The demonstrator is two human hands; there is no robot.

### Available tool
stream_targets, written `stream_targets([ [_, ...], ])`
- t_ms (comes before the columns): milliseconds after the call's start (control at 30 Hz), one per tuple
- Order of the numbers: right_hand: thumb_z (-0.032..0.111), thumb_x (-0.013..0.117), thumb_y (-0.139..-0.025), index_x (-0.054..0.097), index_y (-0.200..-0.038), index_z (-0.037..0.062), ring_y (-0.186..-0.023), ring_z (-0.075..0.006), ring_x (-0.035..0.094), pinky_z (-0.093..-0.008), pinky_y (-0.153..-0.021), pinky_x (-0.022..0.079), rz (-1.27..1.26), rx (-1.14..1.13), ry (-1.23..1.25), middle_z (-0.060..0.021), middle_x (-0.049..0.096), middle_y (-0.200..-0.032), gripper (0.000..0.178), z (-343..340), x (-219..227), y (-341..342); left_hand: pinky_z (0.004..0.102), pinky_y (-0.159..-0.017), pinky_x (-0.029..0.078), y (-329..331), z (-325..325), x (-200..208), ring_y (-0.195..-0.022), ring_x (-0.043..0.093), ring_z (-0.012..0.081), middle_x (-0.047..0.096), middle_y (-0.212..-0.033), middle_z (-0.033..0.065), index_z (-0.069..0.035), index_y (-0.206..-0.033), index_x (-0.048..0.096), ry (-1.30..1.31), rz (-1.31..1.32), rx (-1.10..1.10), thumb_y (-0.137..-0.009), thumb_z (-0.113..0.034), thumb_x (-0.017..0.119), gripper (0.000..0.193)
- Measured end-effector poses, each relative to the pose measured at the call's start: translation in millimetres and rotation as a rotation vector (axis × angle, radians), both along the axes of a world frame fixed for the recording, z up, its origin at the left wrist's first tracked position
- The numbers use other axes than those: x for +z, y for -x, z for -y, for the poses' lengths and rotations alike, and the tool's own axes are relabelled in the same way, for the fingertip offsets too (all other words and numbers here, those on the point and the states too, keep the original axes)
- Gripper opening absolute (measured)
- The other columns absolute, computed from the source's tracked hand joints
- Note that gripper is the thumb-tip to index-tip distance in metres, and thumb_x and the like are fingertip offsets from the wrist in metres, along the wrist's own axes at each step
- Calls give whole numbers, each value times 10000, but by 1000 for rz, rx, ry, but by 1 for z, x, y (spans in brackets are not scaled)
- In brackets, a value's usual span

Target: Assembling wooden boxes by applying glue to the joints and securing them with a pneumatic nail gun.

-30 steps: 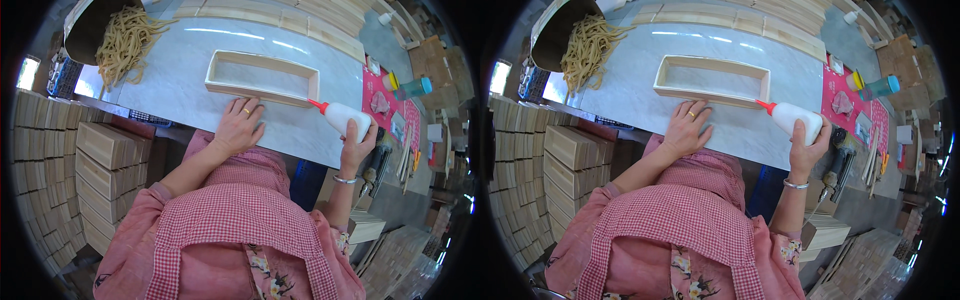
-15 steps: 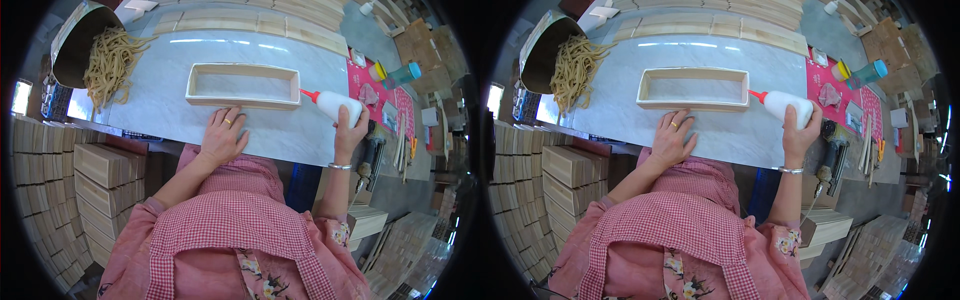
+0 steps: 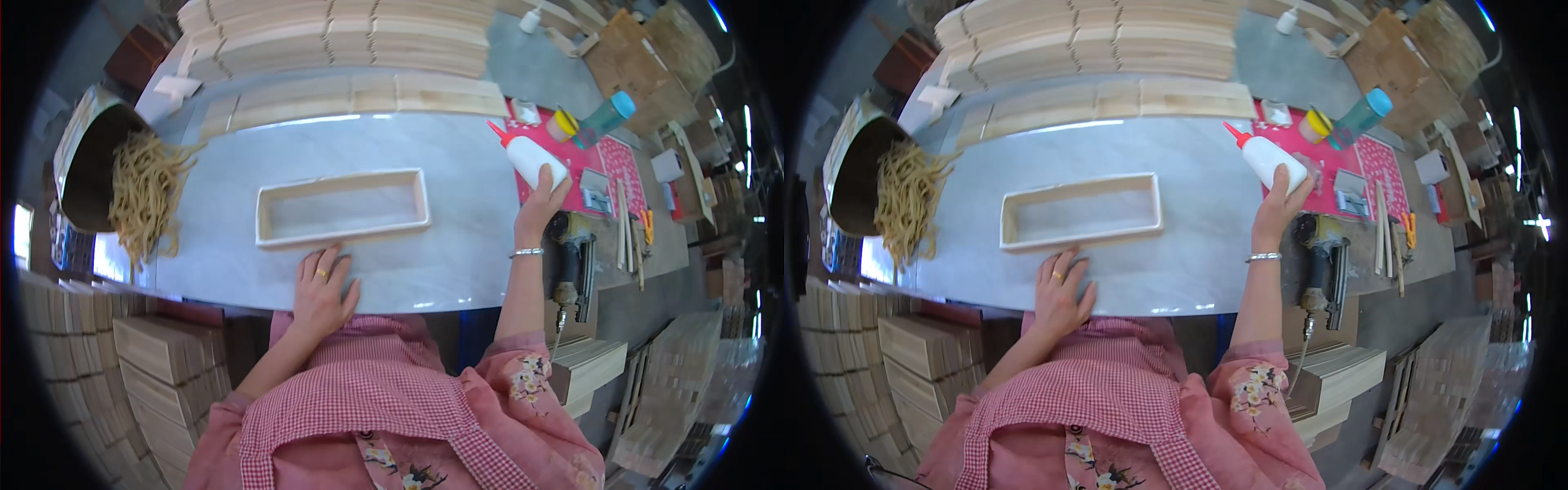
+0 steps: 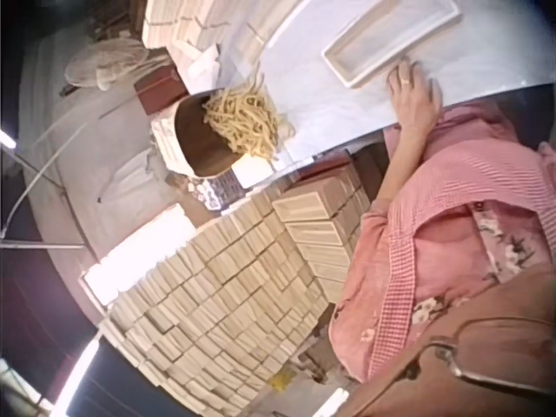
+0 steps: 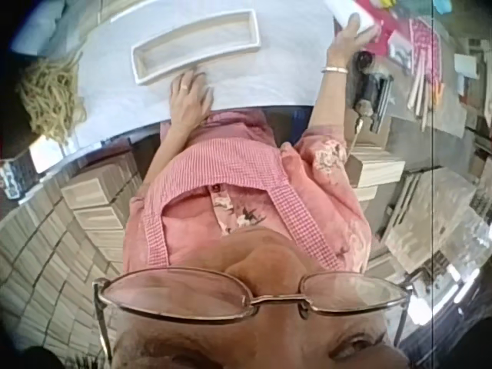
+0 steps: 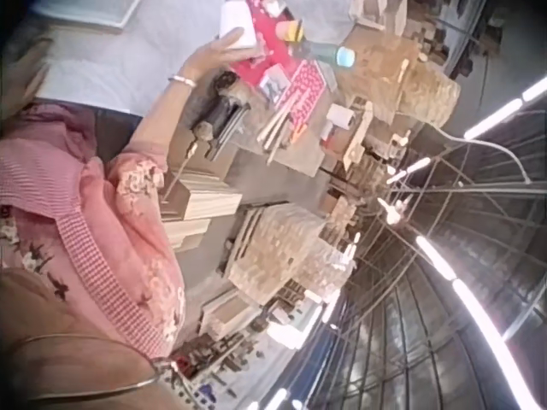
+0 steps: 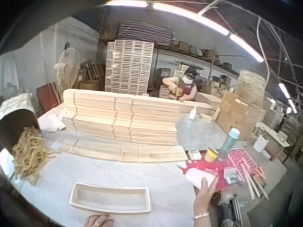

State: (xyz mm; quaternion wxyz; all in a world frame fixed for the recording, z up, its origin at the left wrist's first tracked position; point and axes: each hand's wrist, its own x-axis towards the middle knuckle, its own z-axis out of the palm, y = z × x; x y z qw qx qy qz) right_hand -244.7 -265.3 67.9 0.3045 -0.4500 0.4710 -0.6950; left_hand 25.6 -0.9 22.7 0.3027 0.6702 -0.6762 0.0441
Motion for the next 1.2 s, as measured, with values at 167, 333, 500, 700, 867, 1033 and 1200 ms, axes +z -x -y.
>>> stream_targets([
  [167,210,760,-813,471,-1154,13,-939,-272,578,-381,-846,511,-493,-347,-63,-147,569,-1073,489,82,-15,31,467,-1056,414,-3,-2,-5,-1186,519,369,544,-1383,175,-17,-1151,669,-51,-19,-27,-820,-183,723,374],
  [333,231,766,-795,508,-1033,10,-890,-307,574,-412,-859,502,-618,-393,-140,-140,568,-1007,415,128,-28,40,448,-1030,445,3,-3,9,-1154,555,358,575,-1350,166,-21,-1155,671,-60,-13,-16,-797,-147,740,386],
  [500,233,760,-822,590,-853,53,-858,-306,582,-392,-821,505,-995,-423,-140,-118,594,-925,249,135,-42,46,412,-985,485,13,5,21,-1095,602,338,618,-1287,164,-15,-1176,665,-130,-289,-299,-808,-94,737,383],
  [700,63,679,-870,609,-948,62,-794,-198,571,-330,-778,483,-266,-190,233,-68,639,-921,104,24,28,-51,371,-1038,459,85,111,68,-1222,582,259,625,-1312,138,17,-1342,573,-652,-1595,-382,-982,-320,659,500],
  [867,76,668,-899,583,-1024,51,-750,-121,568,-259,-693,485,67,-33,121,-47,624,-902,153,-43,28,-90,420,-1098,429,119,105,47,-1345,501,306,545,-1422,152,23,-1445,455,-976,-1856,-716,-1023,-531,552,703],
  [1033,56,637,-906,569,-1012,49,-702,-120,571,-262,-643,481,94,-128,56,-50,615,-869,126,-83,45,-75,434,-1079,449,146,57,59,-1350,501,323,544,-1415,167,3,-1481,409,-953,-1973,-796,-1033,-520,535,700],
  [1200,70,666,-878,565,-1007,59,-684,-123,578,-271,-634,483,202,-44,95,-56,613,-868,165,-108,77,-78,417,-1098,439,145,38,51,-1286,564,308,588,-1366,179,20,-1422,492,-935,-1802,-966,-918,-506,709,760],
])
